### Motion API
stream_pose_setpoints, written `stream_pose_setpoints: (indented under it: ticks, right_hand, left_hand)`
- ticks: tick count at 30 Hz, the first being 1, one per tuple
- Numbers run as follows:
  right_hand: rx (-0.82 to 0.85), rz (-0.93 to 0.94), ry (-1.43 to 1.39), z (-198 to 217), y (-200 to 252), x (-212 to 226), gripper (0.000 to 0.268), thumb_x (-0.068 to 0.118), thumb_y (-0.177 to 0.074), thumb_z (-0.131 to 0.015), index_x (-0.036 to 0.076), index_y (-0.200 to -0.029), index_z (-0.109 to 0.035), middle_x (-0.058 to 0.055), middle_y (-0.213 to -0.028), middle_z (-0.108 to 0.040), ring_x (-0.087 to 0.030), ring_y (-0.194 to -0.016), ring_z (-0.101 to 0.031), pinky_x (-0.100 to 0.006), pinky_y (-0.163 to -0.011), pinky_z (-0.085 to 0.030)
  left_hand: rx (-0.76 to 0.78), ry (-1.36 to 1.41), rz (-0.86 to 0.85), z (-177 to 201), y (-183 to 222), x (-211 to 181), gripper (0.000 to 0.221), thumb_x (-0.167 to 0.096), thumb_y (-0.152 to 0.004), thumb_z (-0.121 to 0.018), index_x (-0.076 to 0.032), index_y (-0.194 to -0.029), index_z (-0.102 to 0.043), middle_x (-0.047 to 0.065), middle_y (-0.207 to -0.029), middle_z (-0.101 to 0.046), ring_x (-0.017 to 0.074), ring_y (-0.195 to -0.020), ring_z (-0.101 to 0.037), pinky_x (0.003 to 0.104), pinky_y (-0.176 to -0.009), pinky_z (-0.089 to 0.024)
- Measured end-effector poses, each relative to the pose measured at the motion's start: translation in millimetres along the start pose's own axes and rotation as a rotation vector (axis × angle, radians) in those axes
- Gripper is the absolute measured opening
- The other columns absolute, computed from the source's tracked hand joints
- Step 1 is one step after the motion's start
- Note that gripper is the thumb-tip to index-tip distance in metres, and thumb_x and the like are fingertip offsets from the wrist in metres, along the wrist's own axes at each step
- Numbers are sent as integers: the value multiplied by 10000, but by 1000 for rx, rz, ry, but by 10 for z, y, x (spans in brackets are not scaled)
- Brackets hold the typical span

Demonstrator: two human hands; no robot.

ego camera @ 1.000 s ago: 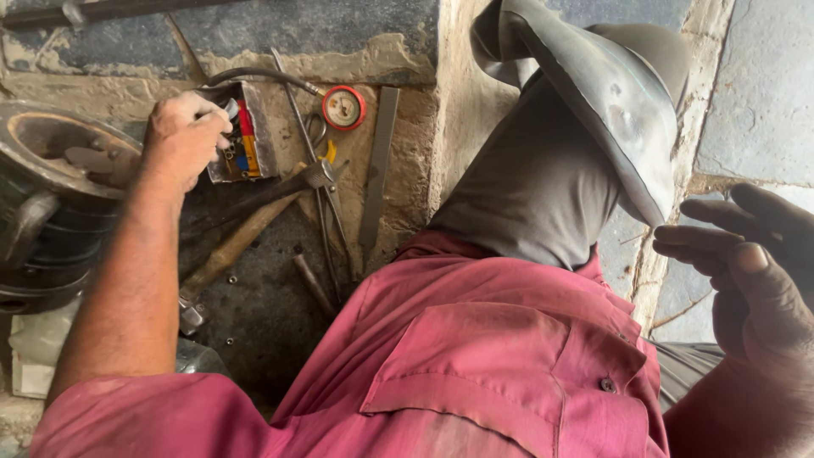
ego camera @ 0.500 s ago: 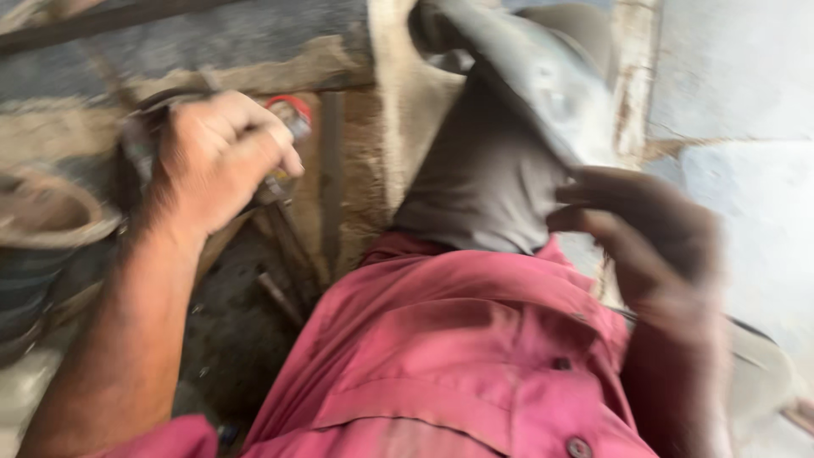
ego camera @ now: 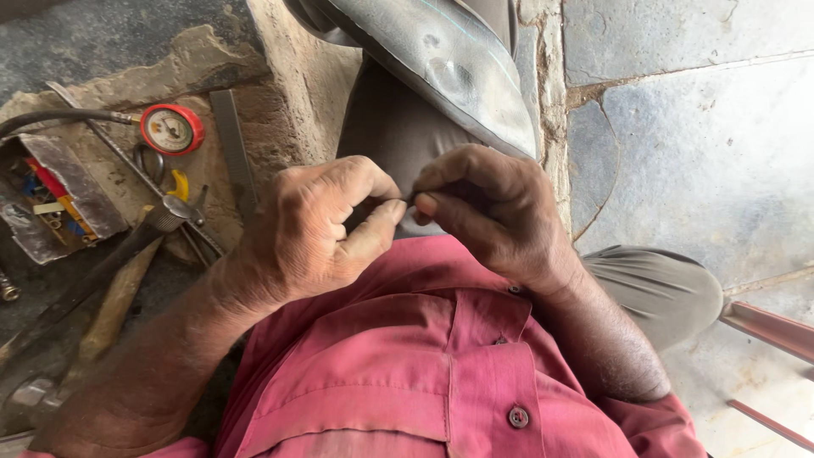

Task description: The person patches a tire inner tube by filing the surface around a puncture, applying adhesive from a tube, and joining patch materials using their hands and tools.

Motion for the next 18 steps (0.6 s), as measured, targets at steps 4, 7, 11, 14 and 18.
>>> stream_pose_setpoints:
  ticks: [4, 7, 11, 14, 18]
  right_hand:
    - [-132, 91, 3, 212, 91, -79, 93, -36, -1017, -691, -37, -1097, -645, -102, -1020, -717, -145, -919, -733, -292, -831, -643]
    - [-275, 141, -112, 424, 171, -111, 68, -55, -1064, -695, -55, -1103, -640, -129, -1030, -709, -167, -932, -730, -311, -874, -646]
    - [-389, 171, -272, 589, 142, -157, 81, -71, -1064, -703, -73, -1119, -644, -150, -1011, -699, -197, -920, -734, -332, -849, -652]
    - [-416, 203, -278, 624, 83, -171, 102, -88, -1067, -697, -74, -1148, -635, -157, -1020, -695, -215, -966, -743, -355, -839, -664]
    - [-388, 224, -205, 655, -28, -194, 68, -102, -1093, -668, -90, -1145, -627, -181, -1038, -710, -226, -921, -748, -358, -835, -664]
  left_hand:
    - [40, 21, 181, -113, -4, 248, 239, -277, -1030, -680, -63, -926, -688, 37, -746, -721, 115, -655, -726, 273, -544, -567]
    - [6, 35, 298, -221, -67, 519, 340, -372, -1057, -641, -47, -971, -693, 51, -774, -714, 136, -681, -701, 280, -577, -555]
    - [-124, 618, 468, -505, -278, 867, 419, -416, -1019, -659, 3, -1011, -646, 85, -822, -726, 147, -703, -720, 277, -602, -628]
    - [-210, 846, 530, -675, -395, 968, 426, -397, -1005, -673, 27, -1018, -641, 115, -873, -734, 167, -744, -744, 309, -632, -665]
    - [-256, 894, 495, -723, -447, 969, 346, -329, -1018, -660, 9, -1093, -645, 108, -954, -730, 156, -826, -734, 325, -685, -667]
Point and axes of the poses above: each hand's wrist, its own y-axis away from the middle knuckle, its own z-axis out of the back of the hand, x = y × z, the point moved 5 cm from there along -y, towards the middle knuckle
